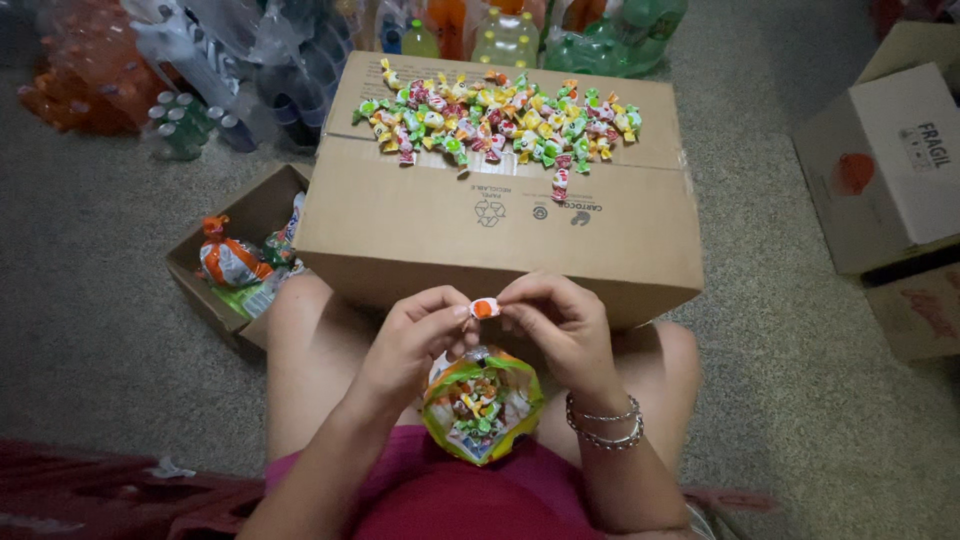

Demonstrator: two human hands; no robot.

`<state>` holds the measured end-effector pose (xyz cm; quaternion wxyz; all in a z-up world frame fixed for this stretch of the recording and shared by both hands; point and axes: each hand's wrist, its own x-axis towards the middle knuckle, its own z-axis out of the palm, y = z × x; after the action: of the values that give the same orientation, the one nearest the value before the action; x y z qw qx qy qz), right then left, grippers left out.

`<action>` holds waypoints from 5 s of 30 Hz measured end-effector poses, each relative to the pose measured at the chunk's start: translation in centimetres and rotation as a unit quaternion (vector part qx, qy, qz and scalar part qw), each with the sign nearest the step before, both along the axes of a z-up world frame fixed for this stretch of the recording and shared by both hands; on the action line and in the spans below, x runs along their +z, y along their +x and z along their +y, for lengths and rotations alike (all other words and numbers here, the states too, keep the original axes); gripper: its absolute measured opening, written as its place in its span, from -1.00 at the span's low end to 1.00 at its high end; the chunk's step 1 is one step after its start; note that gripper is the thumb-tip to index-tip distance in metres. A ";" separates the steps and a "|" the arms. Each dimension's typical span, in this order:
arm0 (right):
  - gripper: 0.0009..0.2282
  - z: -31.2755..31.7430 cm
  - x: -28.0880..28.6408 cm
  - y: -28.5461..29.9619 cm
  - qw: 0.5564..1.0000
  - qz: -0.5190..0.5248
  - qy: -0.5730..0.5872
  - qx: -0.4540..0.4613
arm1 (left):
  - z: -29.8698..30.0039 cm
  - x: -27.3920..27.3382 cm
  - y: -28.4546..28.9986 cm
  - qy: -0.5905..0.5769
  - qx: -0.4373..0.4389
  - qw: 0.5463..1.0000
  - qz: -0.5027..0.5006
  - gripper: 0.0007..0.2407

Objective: The person sorts candy by picking individual pieces from a large pile on a cardboard box and placing them into a smaller plastic bag held in their lap.

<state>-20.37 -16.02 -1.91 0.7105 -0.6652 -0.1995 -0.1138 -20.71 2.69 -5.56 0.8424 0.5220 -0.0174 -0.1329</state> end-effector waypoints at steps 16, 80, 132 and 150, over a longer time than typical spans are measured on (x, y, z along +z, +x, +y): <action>-0.90 -2.0 -0.3 0.5 0.992 0.096 -0.052 0.069 | 2.1 4.8 -1.0 0.292 0.044 0.872 -0.390 -0.97; -0.85 -4.6 -0.3 2.0 0.984 0.146 0.004 -0.105 | -1.2 1.4 3.0 0.145 -0.150 0.976 -0.064 -0.88; -0.86 -4.0 -22.5 -6.6 0.908 0.413 0.024 -0.061 | 2.0 -13.5 -1.8 0.006 0.124 0.973 0.195 -0.88; -0.85 -0.1 -16.9 -4.1 0.807 0.503 0.274 -0.146 | 3.3 -19.6 1.0 -0.122 0.123 0.930 0.324 -0.82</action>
<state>-24.50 -16.09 -18.78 0.8394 -0.4281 0.3241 0.0843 -19.68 5.99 -25.21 0.8692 0.3417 0.3046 -0.1868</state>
